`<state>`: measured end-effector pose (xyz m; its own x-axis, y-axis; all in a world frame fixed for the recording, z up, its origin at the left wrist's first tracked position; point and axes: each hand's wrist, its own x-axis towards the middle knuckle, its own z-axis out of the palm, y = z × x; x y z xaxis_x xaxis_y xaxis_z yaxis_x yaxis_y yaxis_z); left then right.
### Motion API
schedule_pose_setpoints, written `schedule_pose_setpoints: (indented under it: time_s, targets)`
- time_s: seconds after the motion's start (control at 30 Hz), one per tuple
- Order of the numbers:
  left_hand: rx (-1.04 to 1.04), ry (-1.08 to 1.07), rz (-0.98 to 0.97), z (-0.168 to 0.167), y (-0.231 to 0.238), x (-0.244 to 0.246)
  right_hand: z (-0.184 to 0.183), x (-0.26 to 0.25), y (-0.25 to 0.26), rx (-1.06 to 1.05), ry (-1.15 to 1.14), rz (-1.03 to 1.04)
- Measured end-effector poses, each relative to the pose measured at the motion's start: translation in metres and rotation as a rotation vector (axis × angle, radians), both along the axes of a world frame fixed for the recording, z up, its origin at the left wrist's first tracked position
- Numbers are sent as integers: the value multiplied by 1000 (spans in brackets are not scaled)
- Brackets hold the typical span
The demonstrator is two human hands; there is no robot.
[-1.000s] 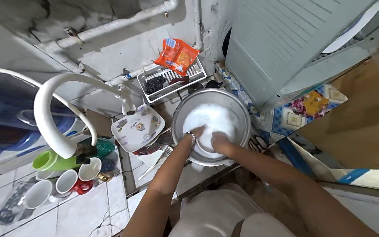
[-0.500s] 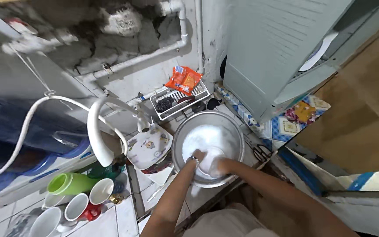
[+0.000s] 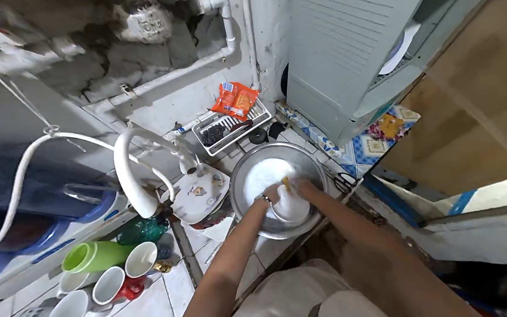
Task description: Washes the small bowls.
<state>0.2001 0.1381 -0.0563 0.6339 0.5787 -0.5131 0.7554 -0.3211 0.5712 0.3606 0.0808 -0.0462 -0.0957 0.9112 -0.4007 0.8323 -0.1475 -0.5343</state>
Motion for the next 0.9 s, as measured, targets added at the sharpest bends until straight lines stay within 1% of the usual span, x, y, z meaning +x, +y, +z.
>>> schedule_pose_setpoints:
  time_s: [0.07,0.13,0.2,0.3,0.4,0.47,0.5,0.53,0.6,0.63,0.7,0.73,0.77,0.8,0.83,0.9]
  targets:
    - [-4,15,-2,3,-1,14,0,1,-2,62,-26,46]
    - [8,1,46,0,-1,24,-2,6,-3,134,-44,71]
    - [19,29,102,3,-1,33,-3,13,-7,157,-35,20]
    - [55,99,164,9,5,44,5,22,-10,33,-108,-143]
    - [131,94,278,13,12,52,13,41,-14,-125,-129,-276]
    - [178,56,402,13,15,59,12,55,-18,-225,-114,-336]
    - [181,5,499,14,15,63,11,63,-23,-262,-65,-362]
    - [171,-55,605,16,14,65,8,71,-27,-251,-6,-385]
    - [164,-212,736,24,13,70,1,85,-30,-118,201,-530]
    - [177,-290,741,28,13,71,4,90,-29,-35,341,-627]
    - [218,-367,671,32,11,71,16,89,-24,105,588,-788]
    - [235,-371,624,32,10,69,20,86,-21,147,690,-831]
    - [252,-359,575,31,8,66,25,83,-18,184,736,-836]
    - [270,-336,530,31,6,63,27,81,-14,229,713,-806]
    - [293,-313,487,31,3,61,30,77,-10,289,640,-737]
    - [356,-287,436,36,-3,58,29,70,-2,453,458,-544]
